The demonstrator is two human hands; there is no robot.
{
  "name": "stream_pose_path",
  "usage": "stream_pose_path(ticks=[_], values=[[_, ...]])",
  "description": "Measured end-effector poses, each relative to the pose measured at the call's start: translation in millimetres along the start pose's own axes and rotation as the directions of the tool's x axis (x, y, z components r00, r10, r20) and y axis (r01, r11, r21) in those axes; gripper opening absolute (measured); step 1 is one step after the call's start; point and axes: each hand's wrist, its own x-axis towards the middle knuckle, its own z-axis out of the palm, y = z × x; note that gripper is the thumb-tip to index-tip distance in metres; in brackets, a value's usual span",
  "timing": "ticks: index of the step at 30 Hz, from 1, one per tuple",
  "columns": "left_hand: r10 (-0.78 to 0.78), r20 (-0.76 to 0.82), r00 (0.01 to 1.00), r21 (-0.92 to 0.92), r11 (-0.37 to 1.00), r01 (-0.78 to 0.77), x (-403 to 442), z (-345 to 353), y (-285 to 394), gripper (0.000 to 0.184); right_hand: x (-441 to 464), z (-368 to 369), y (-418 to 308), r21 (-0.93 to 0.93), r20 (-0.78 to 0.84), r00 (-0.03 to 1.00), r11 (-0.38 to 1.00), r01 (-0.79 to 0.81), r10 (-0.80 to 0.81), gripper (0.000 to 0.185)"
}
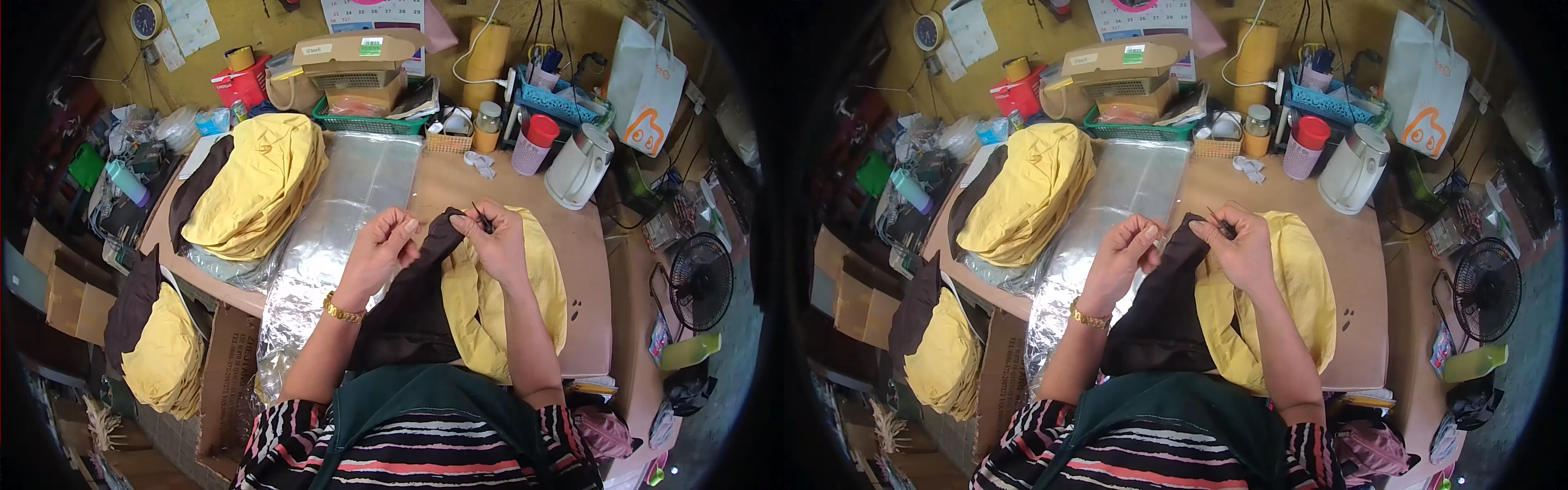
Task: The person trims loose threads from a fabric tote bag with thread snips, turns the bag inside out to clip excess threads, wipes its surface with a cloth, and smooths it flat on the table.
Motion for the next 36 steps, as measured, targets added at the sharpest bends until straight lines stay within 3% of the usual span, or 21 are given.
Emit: stream_pose_path(ticks=[2,3,5,6,7,9,11,12,14,18,25,26,28,30,33,35,36], values=[[-0.064,0.157,0.986,-0.461,0.878,0.13,-1.4,0.5,0.0,0.015,0.4,2.9,-0.5,0.066,-0.018,0.999,0.997,-0.047,0.048,0.025],[-0.064,0.156,0.986,-0.461,0.878,0.13,-2.0,-0.2,0.0,0.015,1.2,2.5,1.3,0.067,-0.017,0.999,0.997,-0.047,0.049,0.025],[-0.034,0.247,0.968,-0.648,0.737,0.191,-2.8,-1.5,0.1,0.012,2.4,0.9,6.5,-0.037,-0.017,1.0,0.999,-0.023,0.022,0.019],[-0.034,0.247,0.968,-0.648,0.737,0.192,-3.0,-1.5,0.4,0.012,1.8,5.8,2.7,-0.036,-0.018,1.0,0.999,-0.023,0.022,0.019],[-0.028,0.231,0.973,-0.648,0.741,0.176,-3.6,-1.3,1.0,0.014,0.1,14.6,-5.5,-0.084,-0.158,0.978,0.989,0.12,-0.132,0.017],[-0.021,0.211,0.977,-0.65,0.744,0.156,-4.2,-1.0,3.3,0.017,-6.9,15.4,-20.9,-0.15,-0.283,0.915,0.956,0.253,-0.286,0.017],[-0.045,0.197,0.979,-0.668,0.725,0.168,-4.6,0.0,6.0,0.016,-20.0,7.3,-35.7,-0.58,-0.037,0.874,0.723,0.375,-0.484,0.024],[-0.046,0.196,0.98,-0.667,0.726,0.167,-3.8,-0.2,4.8,0.016,-23.0,7.2,-39.8,-0.578,-0.037,0.875,0.724,0.375,-0.483,0.024],[-0.009,0.204,0.979,-0.665,0.733,0.145,-2.2,-0.4,0.6,0.016,-27.2,9.2,-45.0,-0.7,0.099,0.835,0.558,0.445,-0.541,0.027],[-0.004,0.184,0.983,-0.653,0.747,0.125,-3.6,3.7,0.3,0.016,-25.4,12.2,-45.3,-0.727,0.115,0.823,0.517,0.452,-0.556,0.02],[0.02,0.205,0.979,-0.613,0.782,0.113,-12.4,5.3,9.3,0.014,-19.1,13.3,-37.9,-0.67,0.116,0.847,0.588,0.453,-0.519,0.017],[0.018,0.206,0.978,-0.626,0.771,0.118,-14.4,4.7,11.8,0.014,-14.0,15.8,-38.2,-0.358,-0.06,0.939,0.885,0.297,-0.34,0.016],[0.023,0.208,0.978,-0.62,0.776,0.114,-16.9,3.8,12.9,0.015,2.7,11.3,-27.8,0.037,-0.147,0.984,0.994,0.106,-0.1,0.015],[0.02,0.212,0.977,-0.614,0.781,0.117,-19.7,2.5,13.5,0.015,17.5,-4.0,-3.1,0.135,0.246,0.969,0.99,-0.046,0.011,0.021],[-0.07,0.11,0.991,-0.524,0.844,0.118,-16.9,-4.0,15.6,0.016,14.5,-3.7,4.3,0.144,0.209,0.972,0.98,-0.138,0.107,0.023],[0.166,-0.078,0.983,-0.086,0.981,-0.172,-12.1,-9.0,14.7,0.021,12.2,-0.9,1.6,0.078,0.189,0.981,0.995,-0.058,0.043,0.022],[0.164,-0.081,0.983,-0.086,0.982,-0.171,-10.0,-8.8,16.3,0.021,10.6,1.1,-0.2,0.01,0.173,0.985,1.0,0.019,-0.02,0.021]])
